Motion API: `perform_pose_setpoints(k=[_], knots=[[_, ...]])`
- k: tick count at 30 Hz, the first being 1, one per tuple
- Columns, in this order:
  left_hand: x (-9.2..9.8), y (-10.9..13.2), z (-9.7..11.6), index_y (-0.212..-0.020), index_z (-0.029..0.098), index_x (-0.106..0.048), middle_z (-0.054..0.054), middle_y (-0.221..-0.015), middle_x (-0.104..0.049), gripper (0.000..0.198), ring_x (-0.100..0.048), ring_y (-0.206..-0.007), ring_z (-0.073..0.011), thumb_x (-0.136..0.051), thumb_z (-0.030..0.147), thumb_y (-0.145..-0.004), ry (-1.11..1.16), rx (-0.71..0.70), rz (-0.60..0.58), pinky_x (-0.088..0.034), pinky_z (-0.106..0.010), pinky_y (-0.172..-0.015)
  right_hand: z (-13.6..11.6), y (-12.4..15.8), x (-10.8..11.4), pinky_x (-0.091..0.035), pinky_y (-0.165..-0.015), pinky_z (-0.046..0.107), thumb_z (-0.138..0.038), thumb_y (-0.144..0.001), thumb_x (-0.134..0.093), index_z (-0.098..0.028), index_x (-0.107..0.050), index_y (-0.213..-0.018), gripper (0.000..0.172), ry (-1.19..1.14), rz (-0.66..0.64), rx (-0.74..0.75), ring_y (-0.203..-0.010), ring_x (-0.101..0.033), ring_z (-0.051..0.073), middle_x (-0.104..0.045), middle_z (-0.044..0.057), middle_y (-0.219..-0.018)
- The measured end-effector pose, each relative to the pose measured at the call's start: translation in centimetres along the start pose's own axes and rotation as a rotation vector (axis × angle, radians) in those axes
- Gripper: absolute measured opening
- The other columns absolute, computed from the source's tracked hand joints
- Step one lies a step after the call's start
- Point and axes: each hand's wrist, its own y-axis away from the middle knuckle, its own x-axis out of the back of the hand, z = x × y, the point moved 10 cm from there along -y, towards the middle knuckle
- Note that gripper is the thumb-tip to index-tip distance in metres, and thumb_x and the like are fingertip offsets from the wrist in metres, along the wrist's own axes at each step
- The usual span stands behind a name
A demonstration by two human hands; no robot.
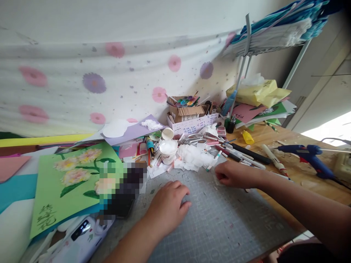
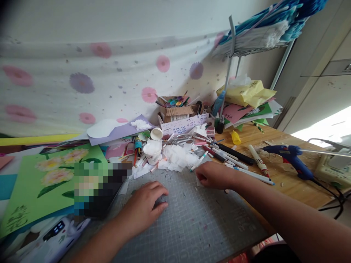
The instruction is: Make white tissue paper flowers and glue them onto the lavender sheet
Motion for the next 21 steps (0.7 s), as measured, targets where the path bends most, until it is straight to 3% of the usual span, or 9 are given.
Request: perform_pose_setpoints(k=[4, 10, 13, 18, 21], knots=[[0.0, 0.0, 0.1, -0.095, 0.023, -0.064, -0.003, -0.098, -0.063, 0.017, -0.056, -0.095, -0.0218, -0.058, 0.025, -0.079, -0.003, -0.001, 0.0, -0.043, -0.031, -0.082, 0.1, -0.8, 1.3, -0.035, -0.055, 0.021, -0.01, -0.07, -0.054, -0.016, -0.062, -0.069, 0.01, -0.089, 0.072, -0.027, -0.058, -0.054, 0.012, -0.063, 0.0, -0.064], [0.1, 0.0, 0.1, -0.096, 0.023, -0.064, -0.003, -0.099, -0.063, 0.018, -0.056, -0.096, -0.022, -0.058, 0.025, -0.079, -0.011, -0.003, 0.001, -0.043, -0.032, -0.083, 1.4, -2.9, 3.7, -0.039, -0.056, 0.022, -0.022, -0.08, -0.051, -0.016, -0.06, -0.077, 0.011, -0.163, 0.331, -0.151, -0.062, -0.058, 0.014, -0.065, 0.002, -0.068], [0.3, 0.0, 0.2, -0.096, 0.023, -0.064, -0.003, -0.098, -0.063, 0.018, -0.056, -0.096, -0.0219, -0.058, 0.025, -0.079, -0.012, -0.007, 0.001, -0.043, -0.032, -0.083, 1.9, -4.0, 4.1, -0.042, -0.056, 0.022, -0.023, -0.083, -0.047, -0.016, -0.06, -0.084, 0.014, -0.175, 0.391, -0.19, -0.063, -0.06, 0.014, -0.067, 0.003, -0.071], [0.1, 0.0, 0.0, -0.096, 0.023, -0.064, -0.003, -0.099, -0.063, 0.017, -0.056, -0.095, -0.0213, -0.058, 0.026, -0.079, -0.008, -0.003, -0.003, -0.043, -0.031, -0.083, 1.4, -4.1, 4.6, -0.044, -0.066, 0.024, -0.018, -0.075, -0.056, -0.016, -0.06, -0.104, 0.029, -0.116, 0.34, -0.136, -0.075, -0.061, 0.016, -0.067, 0.007, -0.094], [-0.1, 0.0, -0.2, -0.095, 0.024, -0.064, -0.002, -0.098, -0.063, 0.017, -0.056, -0.096, -0.0212, -0.058, 0.026, -0.079, -0.002, -0.005, -0.005, -0.043, -0.031, -0.082, 1.3, -3.0, 3.9, -0.041, -0.063, 0.025, -0.019, -0.07, -0.062, -0.017, -0.066, -0.093, 0.023, -0.058, 0.191, -0.083, -0.072, -0.06, 0.018, -0.067, 0.005, -0.084]])
